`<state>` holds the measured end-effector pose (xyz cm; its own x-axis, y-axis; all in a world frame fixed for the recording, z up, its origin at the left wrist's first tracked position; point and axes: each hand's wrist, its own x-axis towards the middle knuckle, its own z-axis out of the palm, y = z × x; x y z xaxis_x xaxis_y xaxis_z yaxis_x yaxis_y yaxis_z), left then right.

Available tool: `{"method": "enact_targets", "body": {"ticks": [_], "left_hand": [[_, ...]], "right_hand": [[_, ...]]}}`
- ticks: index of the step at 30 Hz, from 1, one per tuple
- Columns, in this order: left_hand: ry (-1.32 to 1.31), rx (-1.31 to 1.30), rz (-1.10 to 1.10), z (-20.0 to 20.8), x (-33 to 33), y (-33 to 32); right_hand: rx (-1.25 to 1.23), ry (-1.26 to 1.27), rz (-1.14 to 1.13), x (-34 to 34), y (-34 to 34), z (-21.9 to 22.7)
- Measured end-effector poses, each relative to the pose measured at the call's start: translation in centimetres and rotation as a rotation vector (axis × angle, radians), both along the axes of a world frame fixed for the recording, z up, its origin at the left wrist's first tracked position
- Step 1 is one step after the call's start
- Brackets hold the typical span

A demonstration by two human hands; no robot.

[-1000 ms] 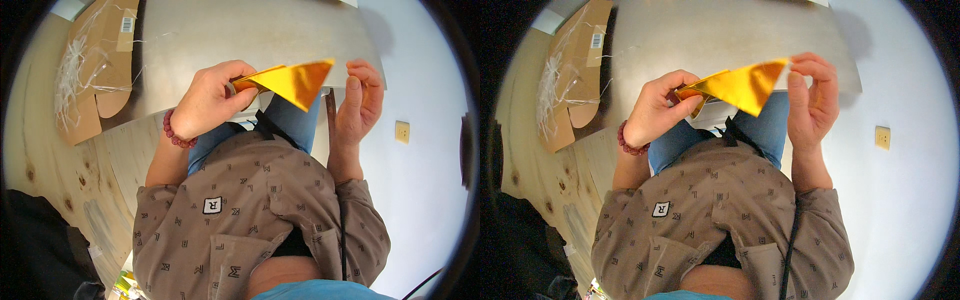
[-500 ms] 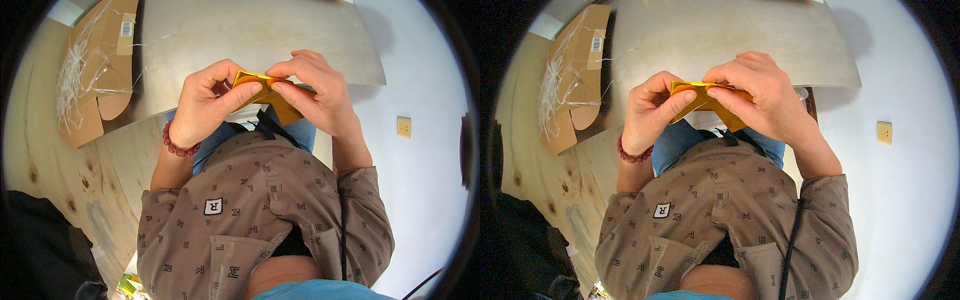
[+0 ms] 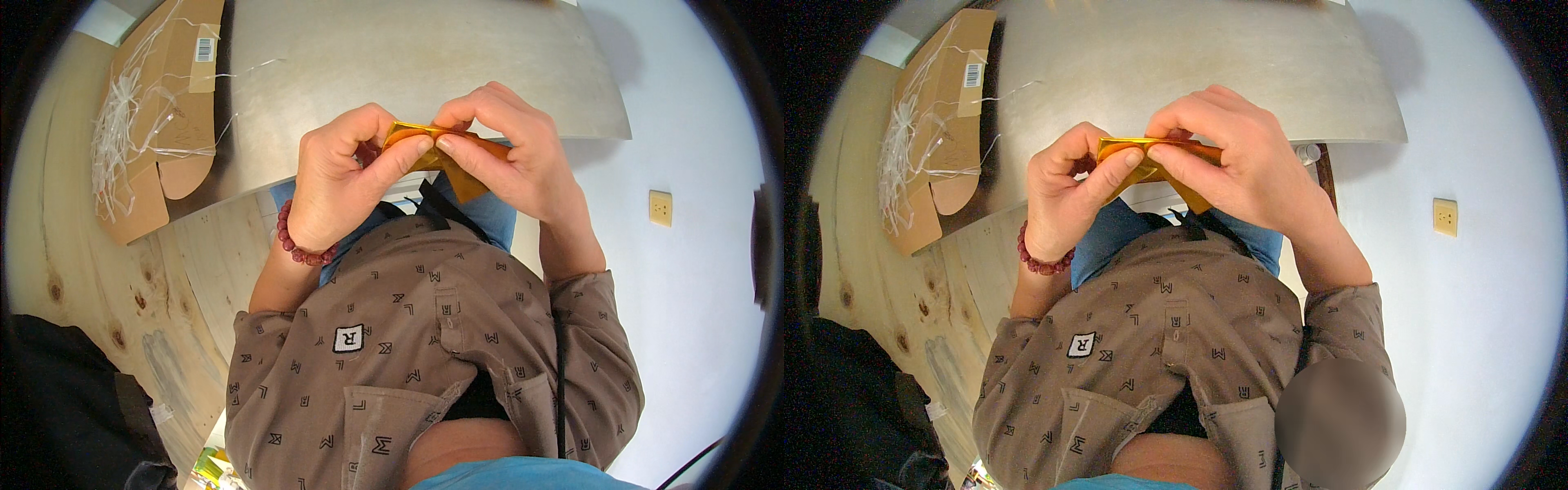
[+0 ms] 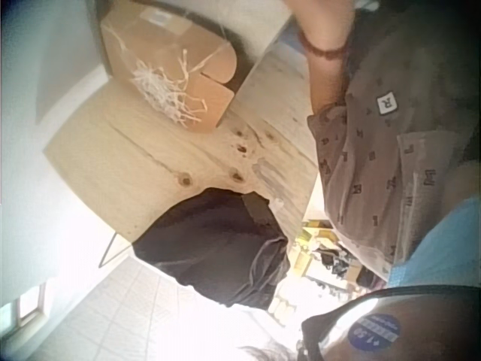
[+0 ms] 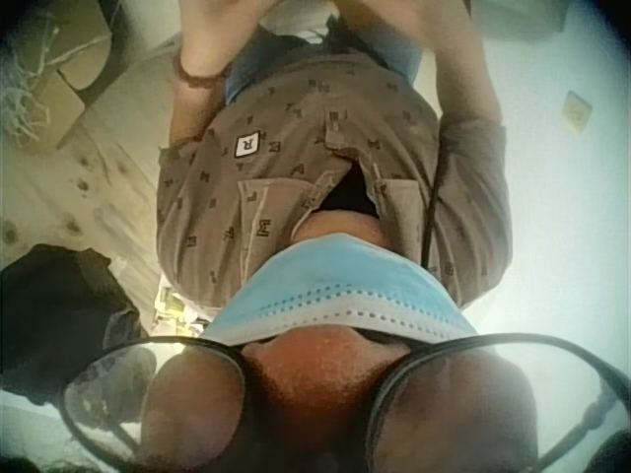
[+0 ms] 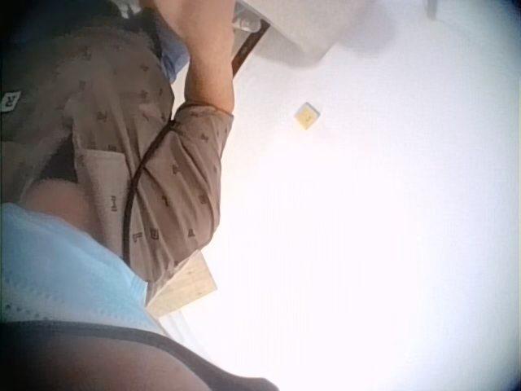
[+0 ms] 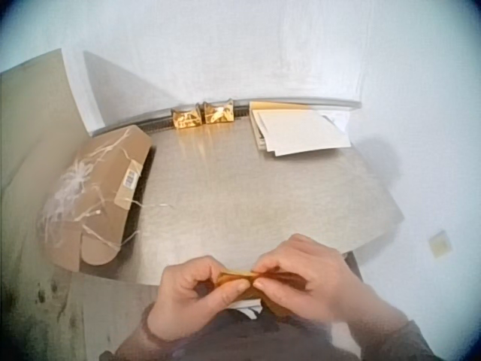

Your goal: The person folds a yellow sheet of paper into a small origami shape by hand, pressing creases and tucking flaps. They place the finished piece on the table and begin folding another sheet in the same way.

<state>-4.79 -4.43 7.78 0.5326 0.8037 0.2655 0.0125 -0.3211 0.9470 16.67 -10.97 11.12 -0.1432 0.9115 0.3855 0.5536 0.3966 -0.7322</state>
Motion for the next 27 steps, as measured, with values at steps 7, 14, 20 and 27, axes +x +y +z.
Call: {"method": "enact_targets", "body": {"ticks": [7, 14, 20, 27], "left_hand": [[-0.047, -0.217, -0.045, 0.6, -0.2, -0.3], [-0.109, -0.168, -0.032, 1.2, -0.2, -0.6], [-0.221, -0.19, 0.023, 0.7, 0.4, -1.0], [-0.354, -0.314, -0.016, 0.0, 0.9, -0.9]], "right_hand": [[-0.069, 0.057, 0.038, -0.2, 0.3, 0.2], [-0.068, 0.073, 0.07, -0.2, 0.5, 0.1], [-0.071, 0.092, 0.081, -0.1, 0.5, -0.3], [-0.134, 0.119, 0.107, 0.2, 0.6, -0.2]]}}
